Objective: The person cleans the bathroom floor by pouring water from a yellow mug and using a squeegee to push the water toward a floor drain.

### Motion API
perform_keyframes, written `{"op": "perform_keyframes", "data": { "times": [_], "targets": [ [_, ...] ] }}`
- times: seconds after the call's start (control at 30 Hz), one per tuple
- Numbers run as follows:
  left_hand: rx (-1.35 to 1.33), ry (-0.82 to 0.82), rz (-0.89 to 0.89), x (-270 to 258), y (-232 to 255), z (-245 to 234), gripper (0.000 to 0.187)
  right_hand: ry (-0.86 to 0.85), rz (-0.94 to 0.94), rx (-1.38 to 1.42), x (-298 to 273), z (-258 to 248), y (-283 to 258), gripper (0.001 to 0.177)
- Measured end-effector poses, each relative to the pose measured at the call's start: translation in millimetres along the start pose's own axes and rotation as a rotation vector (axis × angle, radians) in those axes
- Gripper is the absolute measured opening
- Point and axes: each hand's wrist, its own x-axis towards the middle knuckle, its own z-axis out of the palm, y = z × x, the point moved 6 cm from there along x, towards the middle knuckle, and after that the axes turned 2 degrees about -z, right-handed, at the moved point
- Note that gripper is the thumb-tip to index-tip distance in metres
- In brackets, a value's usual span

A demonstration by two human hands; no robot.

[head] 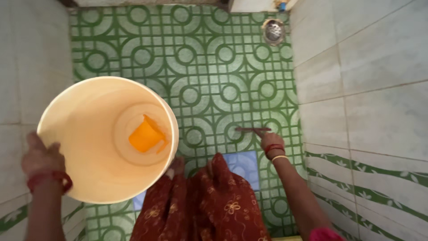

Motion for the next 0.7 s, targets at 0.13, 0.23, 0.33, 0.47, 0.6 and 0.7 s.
{"op": "perform_keyframes", "data": {
  "times": [0.13,0.23,0.33,0.47,0.6,0.7],
  "targets": [
    [-0.065,0.033,-0.221,-63,-89,20,0.053,0.041,-0.041,0.034,-6,-18,-8,0.032],
    [0.005,0.121,-0.298,-109,-142,53,0.06,0.028,-0.198,-0.023,-16,-31,-18,0.061],
    [0.01,0.032,-0.472,-177,-182,88,0.076,-0.018,-0.129,-0.075,-21,-29,-21,0.05],
    [0.086,-0.092,-0.605,-254,-178,88,0.097,-0.013,-0.128,-0.011,-24,-12,-15,0.051],
    [0.673,0.423,-0.394,-279,-97,-6,0.118,-0.088,0.013,-0.034,-29,-2,-14,0.042],
    [0.02,0.063,-0.311,-249,-72,-20,0.113,-0.079,-0.021,-0.042,-46,-19,-30,0.045]
  ]
}}
